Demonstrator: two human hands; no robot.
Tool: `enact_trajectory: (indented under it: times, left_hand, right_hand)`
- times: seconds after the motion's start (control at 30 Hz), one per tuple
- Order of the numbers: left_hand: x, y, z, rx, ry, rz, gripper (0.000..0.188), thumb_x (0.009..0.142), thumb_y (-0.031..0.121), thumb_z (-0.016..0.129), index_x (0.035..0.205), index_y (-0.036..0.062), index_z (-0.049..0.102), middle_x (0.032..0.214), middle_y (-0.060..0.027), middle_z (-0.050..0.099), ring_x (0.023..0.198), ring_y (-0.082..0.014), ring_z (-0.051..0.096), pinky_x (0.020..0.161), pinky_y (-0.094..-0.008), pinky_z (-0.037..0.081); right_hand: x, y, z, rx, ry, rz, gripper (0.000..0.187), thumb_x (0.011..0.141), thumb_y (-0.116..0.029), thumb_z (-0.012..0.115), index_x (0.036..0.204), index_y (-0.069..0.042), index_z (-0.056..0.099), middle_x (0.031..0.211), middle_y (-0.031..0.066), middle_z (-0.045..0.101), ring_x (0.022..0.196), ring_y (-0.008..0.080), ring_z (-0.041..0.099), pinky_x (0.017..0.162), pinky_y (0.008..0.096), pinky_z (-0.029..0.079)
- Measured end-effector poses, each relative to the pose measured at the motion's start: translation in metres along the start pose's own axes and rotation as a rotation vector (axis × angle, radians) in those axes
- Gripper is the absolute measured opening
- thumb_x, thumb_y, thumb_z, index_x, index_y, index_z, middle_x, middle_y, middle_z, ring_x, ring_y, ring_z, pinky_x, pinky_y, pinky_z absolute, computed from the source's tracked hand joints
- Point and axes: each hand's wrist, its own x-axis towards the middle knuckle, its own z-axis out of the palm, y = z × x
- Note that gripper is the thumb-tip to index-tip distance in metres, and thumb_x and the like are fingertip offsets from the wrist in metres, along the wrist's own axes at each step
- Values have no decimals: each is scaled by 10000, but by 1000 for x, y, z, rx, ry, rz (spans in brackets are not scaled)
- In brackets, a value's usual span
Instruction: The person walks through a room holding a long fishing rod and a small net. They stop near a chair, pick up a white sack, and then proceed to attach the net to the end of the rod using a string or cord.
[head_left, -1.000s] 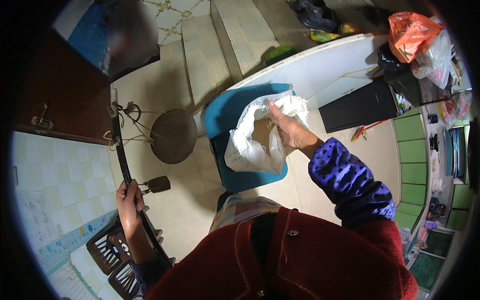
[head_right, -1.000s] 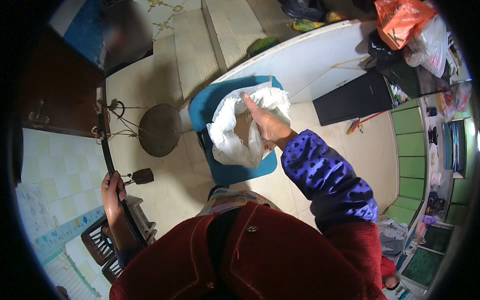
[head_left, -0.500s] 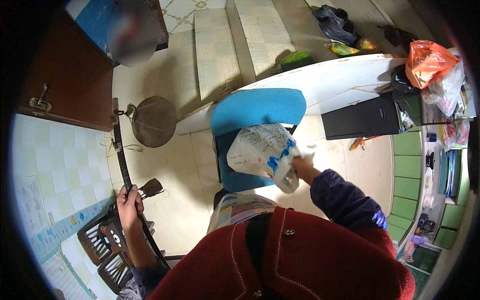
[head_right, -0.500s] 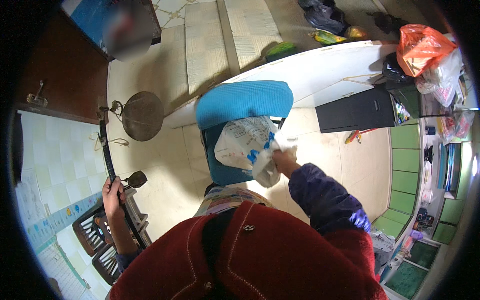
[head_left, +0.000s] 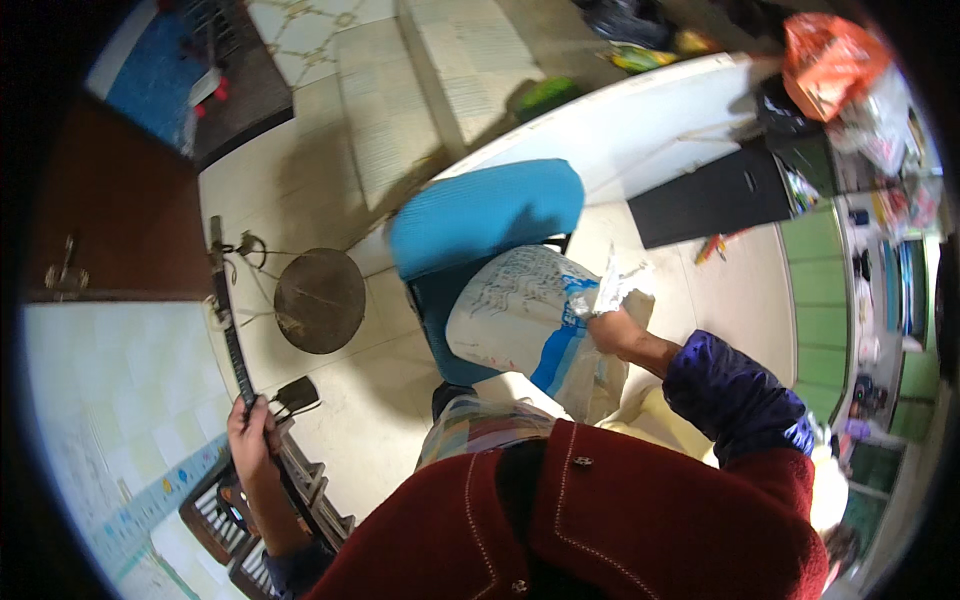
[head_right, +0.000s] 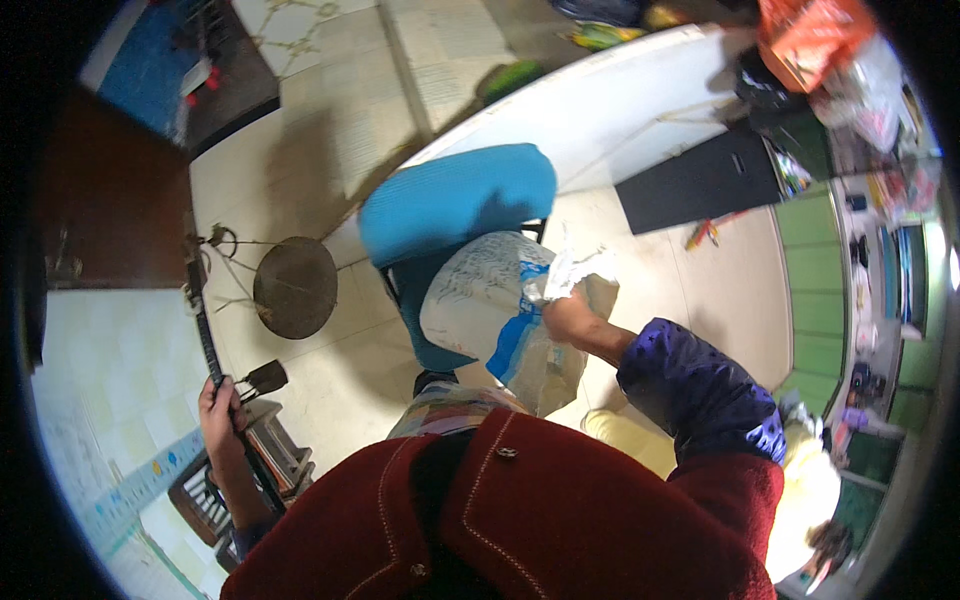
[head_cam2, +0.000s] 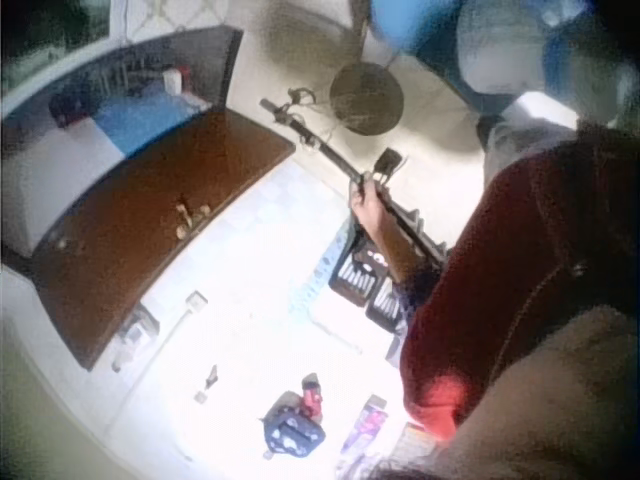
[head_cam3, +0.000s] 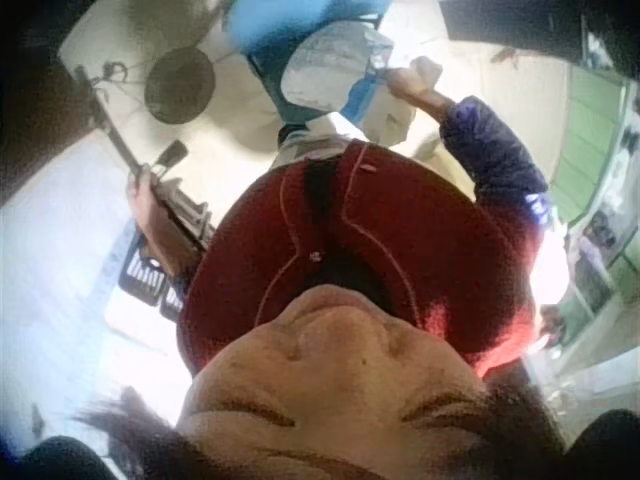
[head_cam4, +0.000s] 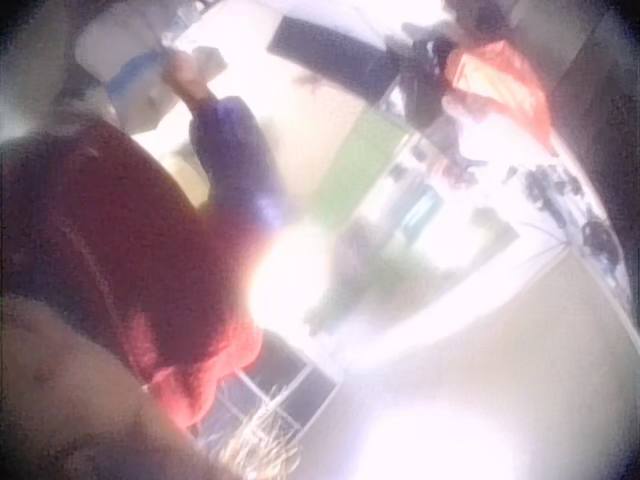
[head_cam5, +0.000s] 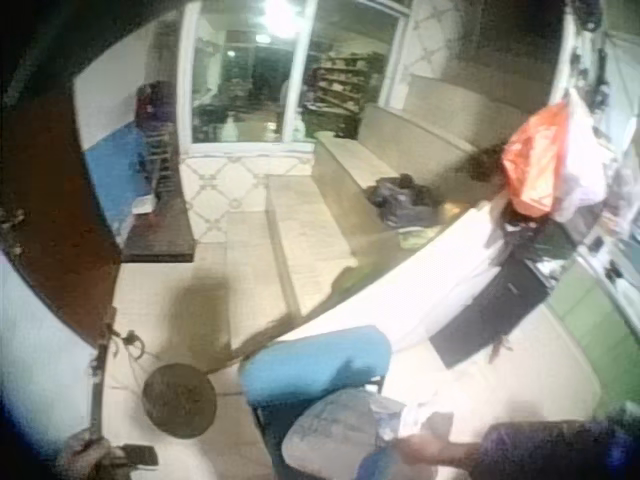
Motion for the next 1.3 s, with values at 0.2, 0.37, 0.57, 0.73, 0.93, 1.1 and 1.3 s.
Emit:
enact_trajectory:
  times: [0.2, 0.37, 0.57, 0.73, 0.93, 1.1, 1.3]
  left_hand:
    - [-19, 34, 23, 164, -88, 45, 143, 858, 140, 546, 760, 104, 449, 506, 50, 350, 356, -35, 280, 320, -199, 199]
    - [-49, 57, 46, 250, -156, 151, 159, 855, 162, 546, 756, 101, 439, 506, 63, 329, 366, -18, 237, 327, -197, 147]
    - [-83, 61, 83, 191, -139, 237, 150, 858, 207, 575, 867, 98, 472, 531, 68, 354, 361, -3, 248, 305, -167, 173]
    - [-114, 59, 113, 196, -222, 300, 149, 859, 189, 568, 894, 80, 471, 534, 58, 350, 359, -8, 251, 301, -159, 184]
    - [-158, 66, 168, 202, -353, 348, 118, 860, 155, 544, 882, 61, 475, 542, 49, 359, 361, -13, 261, 298, -151, 208]
    - [-179, 53, 243, 252, -451, 268, 100, 838, 84, 553, 857, 32, 469, 540, 44, 353, 371, -21, 275, 309, -158, 215]
    - [-171, 28, 342, 423, -590, 215, 85, 807, 37, 559, 839, 19, 483, 548, 34, 409, 358, -26, 305, 327, -171, 229]
  right_hand:
    - [-87, 20, -25, 167, 42, 46, 269, 782, -2, 418, 1013, -24, 554, 950, 205, 590, 899, 344, 563, 769, 381, 454]
    - [-168, 44, -22, 229, 119, 82, 272, 754, 5, 434, 999, -14, 551, 925, 213, 590, 894, 343, 568, 765, 379, 459]
    - [-206, 122, 30, 381, 193, 270, 268, 754, -2, 424, 986, -29, 556, 831, 157, 611, 786, 286, 598, 704, 356, 476]
    - [-228, 191, 81, 708, 278, 288, 258, 774, -4, 427, 997, -41, 550, 895, 122, 598, 859, 255, 570, 759, 352, 450]
    - [-240, 284, 136, 692, 458, 366, 351, 753, 29, 417, 1084, -42, 513, 1011, 164, 593, 962, 342, 548, 804, 385, 431]
    - [-227, 361, 183, 780, 439, 661, 347, 759, 9, 444, 1096, -37, 512, 1017, 154, 595, 962, 332, 554, 812, 397, 437]
    - [-210, 450, 230, 716, 446, 819, 264, 792, -89, 449, 1018, -64, 583, 988, 96, 620, 956, 271, 561, 838, 370, 425]
